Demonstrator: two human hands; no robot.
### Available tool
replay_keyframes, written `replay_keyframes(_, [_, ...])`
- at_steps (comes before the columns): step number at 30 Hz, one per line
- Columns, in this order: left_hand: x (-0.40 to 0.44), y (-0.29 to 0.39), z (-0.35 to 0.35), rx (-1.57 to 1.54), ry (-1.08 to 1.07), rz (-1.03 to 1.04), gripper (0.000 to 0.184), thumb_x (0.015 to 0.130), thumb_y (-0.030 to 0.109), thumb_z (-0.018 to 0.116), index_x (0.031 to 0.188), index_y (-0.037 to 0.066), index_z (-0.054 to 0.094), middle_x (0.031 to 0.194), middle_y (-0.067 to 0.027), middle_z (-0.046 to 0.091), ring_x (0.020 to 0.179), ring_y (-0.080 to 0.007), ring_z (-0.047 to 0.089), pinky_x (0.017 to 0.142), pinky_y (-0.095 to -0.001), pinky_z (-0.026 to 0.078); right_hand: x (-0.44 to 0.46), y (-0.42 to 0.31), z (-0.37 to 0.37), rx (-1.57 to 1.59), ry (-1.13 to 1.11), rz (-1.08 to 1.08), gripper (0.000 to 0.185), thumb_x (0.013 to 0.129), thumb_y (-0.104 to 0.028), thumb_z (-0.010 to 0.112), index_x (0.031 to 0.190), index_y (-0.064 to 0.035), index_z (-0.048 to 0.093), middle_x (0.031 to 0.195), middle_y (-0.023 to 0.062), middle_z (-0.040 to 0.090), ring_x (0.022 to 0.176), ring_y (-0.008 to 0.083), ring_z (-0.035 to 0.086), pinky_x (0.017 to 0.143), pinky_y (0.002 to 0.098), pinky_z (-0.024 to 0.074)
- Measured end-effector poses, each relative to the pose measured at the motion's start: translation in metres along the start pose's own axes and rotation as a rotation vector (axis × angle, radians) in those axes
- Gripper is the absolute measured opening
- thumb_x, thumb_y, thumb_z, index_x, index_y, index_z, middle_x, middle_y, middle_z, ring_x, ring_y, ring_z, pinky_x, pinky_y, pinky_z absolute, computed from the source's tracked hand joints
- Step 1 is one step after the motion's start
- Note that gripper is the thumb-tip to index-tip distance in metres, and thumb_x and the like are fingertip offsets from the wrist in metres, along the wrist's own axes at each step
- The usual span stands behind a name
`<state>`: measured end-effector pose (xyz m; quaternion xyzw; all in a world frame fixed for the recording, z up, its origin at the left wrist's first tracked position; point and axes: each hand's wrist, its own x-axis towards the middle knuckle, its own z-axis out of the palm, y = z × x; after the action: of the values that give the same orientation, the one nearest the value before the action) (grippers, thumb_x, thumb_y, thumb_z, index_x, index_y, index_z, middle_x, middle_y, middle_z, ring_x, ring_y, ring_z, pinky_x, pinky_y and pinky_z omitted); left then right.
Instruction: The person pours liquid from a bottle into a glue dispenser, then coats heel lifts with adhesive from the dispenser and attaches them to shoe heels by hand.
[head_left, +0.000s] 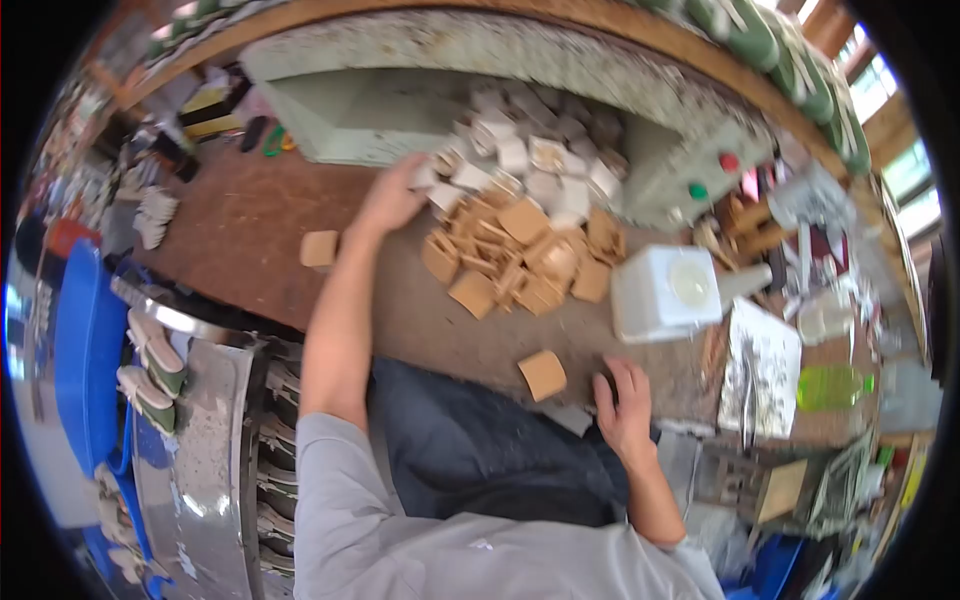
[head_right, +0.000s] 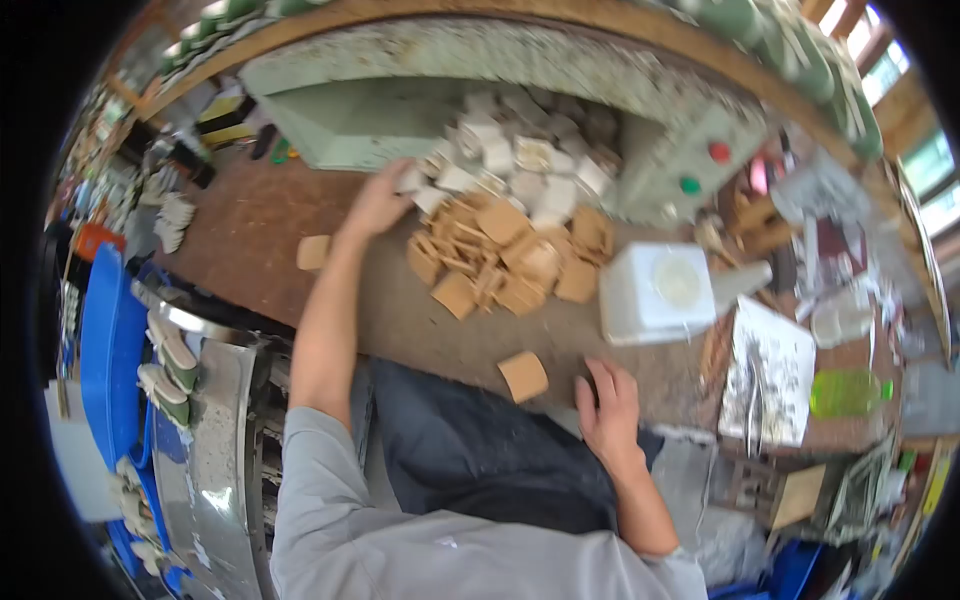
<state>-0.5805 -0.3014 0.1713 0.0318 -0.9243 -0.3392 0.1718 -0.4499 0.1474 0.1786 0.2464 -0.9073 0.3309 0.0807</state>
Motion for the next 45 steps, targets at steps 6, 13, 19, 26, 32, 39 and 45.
replay_keyframes(6, [-0.067,0.058,-0.032,-0.089,0.450,-0.077,0.056,0.081,0.014,0.076,0.127,-0.002,0.049,0.120,-0.0184,0.058,0.108,-0.0290,0.061,0.094,-0.0371,0.049,0.018,-0.043,0.023,-0.102,-0.067,-0.117,0.060,0.074,-0.043,0.082,0.115,-0.0041,0.061,0.106,0.0154,0.061,0.096,0.0345,0.059,0.083,0.0426,0.0483])
replay_keyframes(13, [-0.184,0.158,0.008,-0.983,0.220,-0.112,0.056,0.080,0.003,0.074,0.127,0.004,0.044,0.122,-0.0138,0.055,0.107,-0.0209,0.058,0.094,-0.0342,0.049,0.043,-0.011,0.001,-0.266,-0.259,-0.326,0.043,0.075,-0.015,0.075,0.112,-0.0007,0.060,0.115,0.0177,0.061,0.110,0.0357,0.057,0.093,0.0456,0.0457])
replay_keyframes(19, [-0.211,0.146,0.102,-0.308,0.324,0.118,0.056,0.075,0.004,0.078,0.120,0.002,0.047,0.133,-0.0258,0.048,0.114,-0.0424,0.056,0.096,-0.0421,0.049,0.033,-0.021,-0.003,-0.229,-0.123,0.099,0.037,0.084,-0.023,0.074,0.107,0.0021,0.059,0.116,0.0252,0.057,0.107,0.0411,0.057,0.087,0.0458,0.0488])
replay_keyframes(26, [-0.226,0.155,0.065,-0.321,-0.104,0.148,0.048,0.081,0.011,0.077,0.122,0.004,0.052,0.139,-0.0224,0.052,0.122,-0.0392,0.056,0.099,-0.0439,0.048,0.011,0.003,0.001,-0.185,-0.044,-0.025,0.036,0.079,-0.027,0.078,0.102,-0.0024,0.063,0.118,0.0222,0.059,0.102,0.0388,0.058,0.082,0.0467,0.0472])
replay_keyframes(32, [-0.214,0.156,0.081,-0.236,-0.072,0.211,0.048,0.076,0.011,0.080,0.117,0.006,0.056,0.133,-0.0176,0.057,0.115,-0.0381,0.058,0.096,-0.0437,0.047,0.006,-0.004,-0.012,-0.346,-0.024,-0.022,0.032,0.075,-0.026,0.081,0.099,-0.0079,0.070,0.117,0.0155,0.065,0.099,0.0343,0.059,0.084,0.0451,0.0444])
replay_keyframes(39, [-0.198,0.179,0.103,-0.253,-0.047,0.246,0.045,0.071,0.013,0.083,0.108,0.007,0.057,0.123,-0.0143,0.060,0.105,-0.0363,0.058,0.089,-0.0444,0.046,0.014,0.005,-0.052,0.088,0.014,0.013,0.040,0.074,-0.022,0.083,0.108,-0.0060,0.070,0.115,0.0152,0.064,0.104,0.0338,0.058,0.091,0.0427,0.0449])
replay_keyframes(45, [-0.183,0.197,0.119,-0.242,-0.128,0.314,0.050,0.069,0.016,0.085,0.109,0.007,0.056,0.122,-0.0109,0.061,0.101,-0.0343,0.059,0.088,-0.0426,0.047,0.103,0.014,-0.132,-0.089,0.083,-0.020,0.047,0.073,-0.020,0.084,0.114,-0.0038,0.069,0.118,0.0132,0.064,0.109,0.0312,0.057,0.094,0.0395,0.0453])
